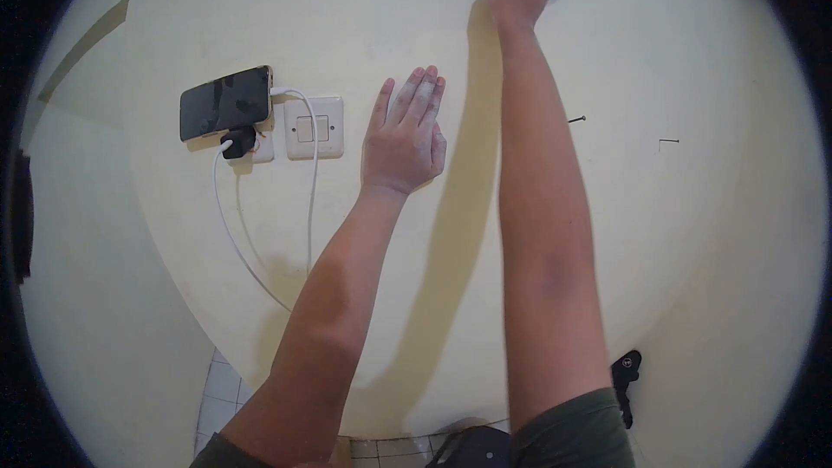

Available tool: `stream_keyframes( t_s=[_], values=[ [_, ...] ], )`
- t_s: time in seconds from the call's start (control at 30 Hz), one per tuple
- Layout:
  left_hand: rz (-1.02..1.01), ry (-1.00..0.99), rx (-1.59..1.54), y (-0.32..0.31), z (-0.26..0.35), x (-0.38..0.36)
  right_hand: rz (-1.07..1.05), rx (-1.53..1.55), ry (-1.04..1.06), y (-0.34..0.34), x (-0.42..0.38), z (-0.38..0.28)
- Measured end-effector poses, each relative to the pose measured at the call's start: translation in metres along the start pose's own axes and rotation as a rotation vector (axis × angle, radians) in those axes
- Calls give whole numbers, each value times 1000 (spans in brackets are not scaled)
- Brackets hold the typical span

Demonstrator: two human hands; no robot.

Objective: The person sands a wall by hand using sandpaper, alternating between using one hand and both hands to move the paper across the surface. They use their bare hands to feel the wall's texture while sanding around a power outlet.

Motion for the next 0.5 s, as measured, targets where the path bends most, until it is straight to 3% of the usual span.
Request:
stream_keyframes(
  t_s=[0.03,0.07,0.17,0.2,0.27,0.33,0.43,0.5],
  values=[
    [3,-1,-4,0,0,0,27,41,-332,4,-1,23],
    [-3,-3,-2,0,0,0,-59,-159,-9,-17,-16,-8],
    [-59,0,5,-2,0,0,-207,-99,1109,-71,-140,-92],
    [-96,6,8,-5,0,-1,-345,-65,979,-75,-160,-102],
    [-88,1,11,-4,-1,-1,-271,-93,1004,-62,-140,-86],
    [8,-14,-7,2,0,-1,-47,-113,854,-31,-88,-61],
    [39,-8,-49,3,0,0,349,16,243,16,-24,25],
    [35,-12,-29,3,1,1,216,-79,553,-14,-56,-12]
  ],
)
Point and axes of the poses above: each hand's wrist, its own x-axis towards the middle knuckle, its own y-axis out of the back of the hand, z = x × y, the point moved 9 cm from there along x, towards the middle knuckle, and after that the axes turned 9 degrees about -y, right-handed, at the moved point
